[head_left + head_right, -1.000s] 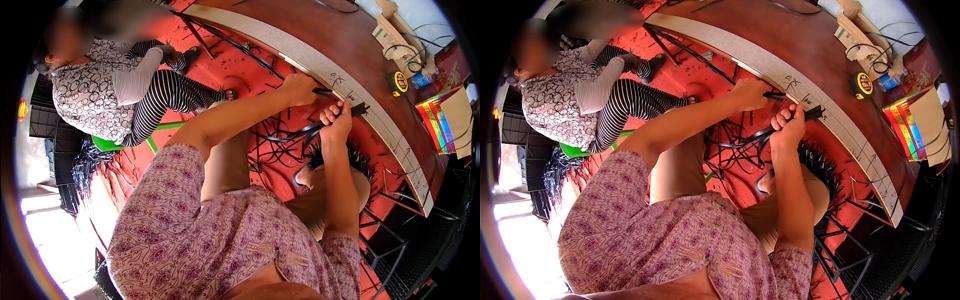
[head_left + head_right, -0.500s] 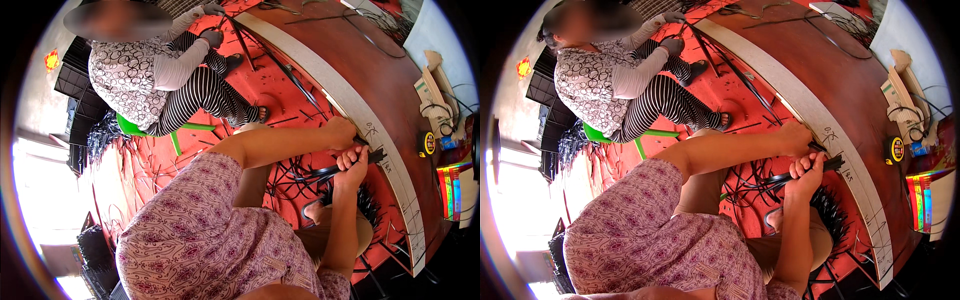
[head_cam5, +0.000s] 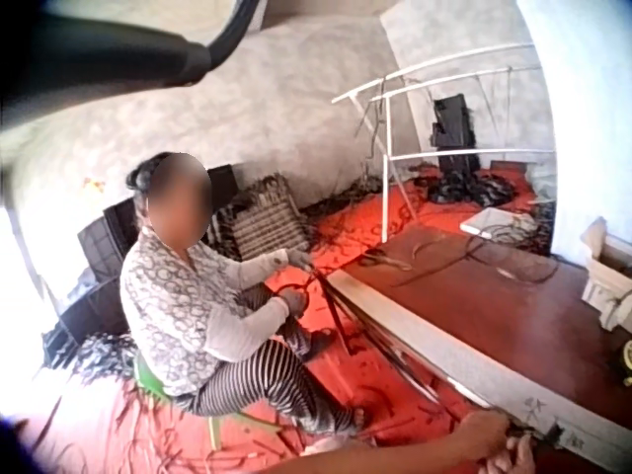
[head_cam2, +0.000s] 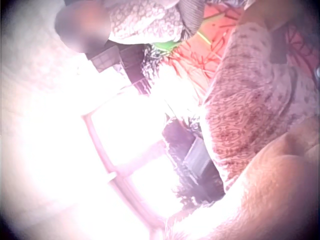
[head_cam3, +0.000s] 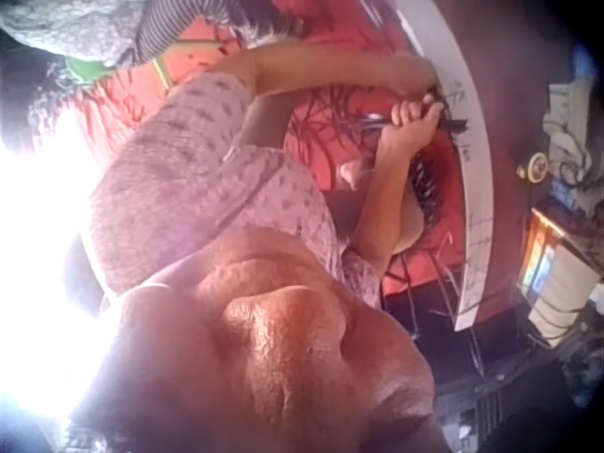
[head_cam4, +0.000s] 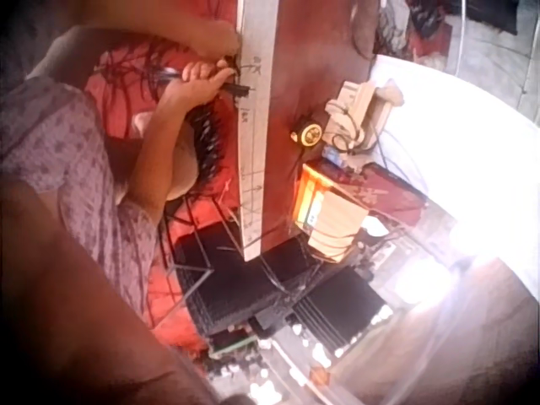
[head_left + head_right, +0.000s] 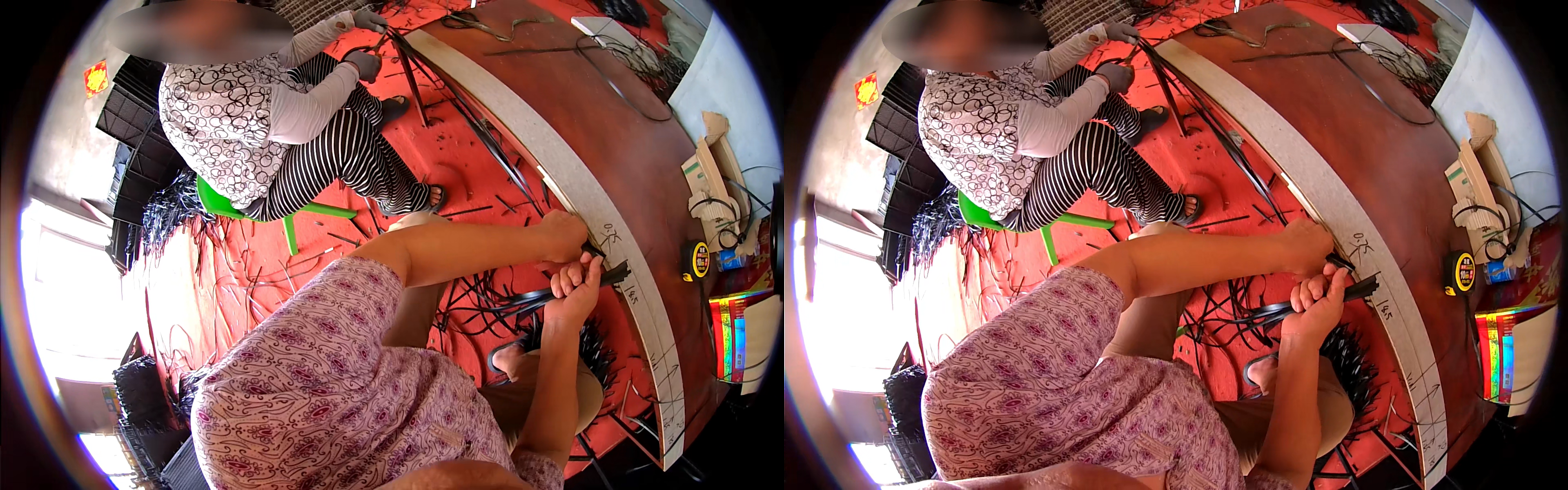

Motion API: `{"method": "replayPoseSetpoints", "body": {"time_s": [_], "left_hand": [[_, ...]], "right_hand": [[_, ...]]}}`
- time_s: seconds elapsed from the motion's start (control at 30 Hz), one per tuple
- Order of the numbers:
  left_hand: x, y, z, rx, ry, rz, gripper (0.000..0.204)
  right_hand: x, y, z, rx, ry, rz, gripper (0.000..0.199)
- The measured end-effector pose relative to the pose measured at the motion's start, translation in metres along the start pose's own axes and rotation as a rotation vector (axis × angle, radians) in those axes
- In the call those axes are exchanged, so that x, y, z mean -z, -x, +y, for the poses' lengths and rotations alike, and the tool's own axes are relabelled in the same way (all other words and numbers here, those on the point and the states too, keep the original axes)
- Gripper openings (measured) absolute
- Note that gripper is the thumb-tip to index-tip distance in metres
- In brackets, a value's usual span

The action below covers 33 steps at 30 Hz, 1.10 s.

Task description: The person sits on the floor and cuts black cables into short segments using a knife against a wooden board. They repeatedly gather the cut pieces and place them into a pile on the floor. Another person is visible in the background performing a similar task.

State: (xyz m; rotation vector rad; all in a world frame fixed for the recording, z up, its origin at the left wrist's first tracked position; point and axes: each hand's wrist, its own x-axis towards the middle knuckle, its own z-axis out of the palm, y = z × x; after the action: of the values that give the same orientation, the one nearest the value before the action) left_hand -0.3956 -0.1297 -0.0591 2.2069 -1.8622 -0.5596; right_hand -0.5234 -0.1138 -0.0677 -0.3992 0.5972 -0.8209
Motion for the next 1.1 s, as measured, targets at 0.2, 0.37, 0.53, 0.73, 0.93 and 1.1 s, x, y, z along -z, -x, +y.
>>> {"method": "replayPoseSetpoints", "body": {"time_s": [0.2, 0.37, 0.53, 0.73, 0.93, 1.1], "left_hand": [[-0.007, -0.002, -0.001, -0.054, -0.018, 0.063, 0.014], [-0.011, -0.005, -0.004, -0.045, 0.005, 0.060, 0.014], [0.003, 0.001, -0.004, -0.008, 0.068, 0.050, 0.020], [-0.011, -0.010, -0.014, -0.001, -0.055, 0.040, 0.023], [0.001, -0.006, -0.004, 0.010, 0.030, -0.006, 0.025], [-0.006, -0.009, -0.009, 0.000, -0.023, 0.026, 0.025]], "right_hand": [[-0.001, 0.002, 0.000, -0.021, 0.002, -0.005, 0.029], [0.001, 0.001, 0.001, -0.021, -0.001, 0.001, 0.030], [0.001, 0.000, 0.002, -0.025, -0.002, -0.009, 0.031], [0.016, -0.006, 0.007, -0.054, -0.057, -0.168, 0.033], [0.010, -0.008, 0.012, -0.056, 0.001, 0.099, 0.034], [0.013, -0.006, 0.013, -0.074, 0.010, 0.150, 0.031]]}}
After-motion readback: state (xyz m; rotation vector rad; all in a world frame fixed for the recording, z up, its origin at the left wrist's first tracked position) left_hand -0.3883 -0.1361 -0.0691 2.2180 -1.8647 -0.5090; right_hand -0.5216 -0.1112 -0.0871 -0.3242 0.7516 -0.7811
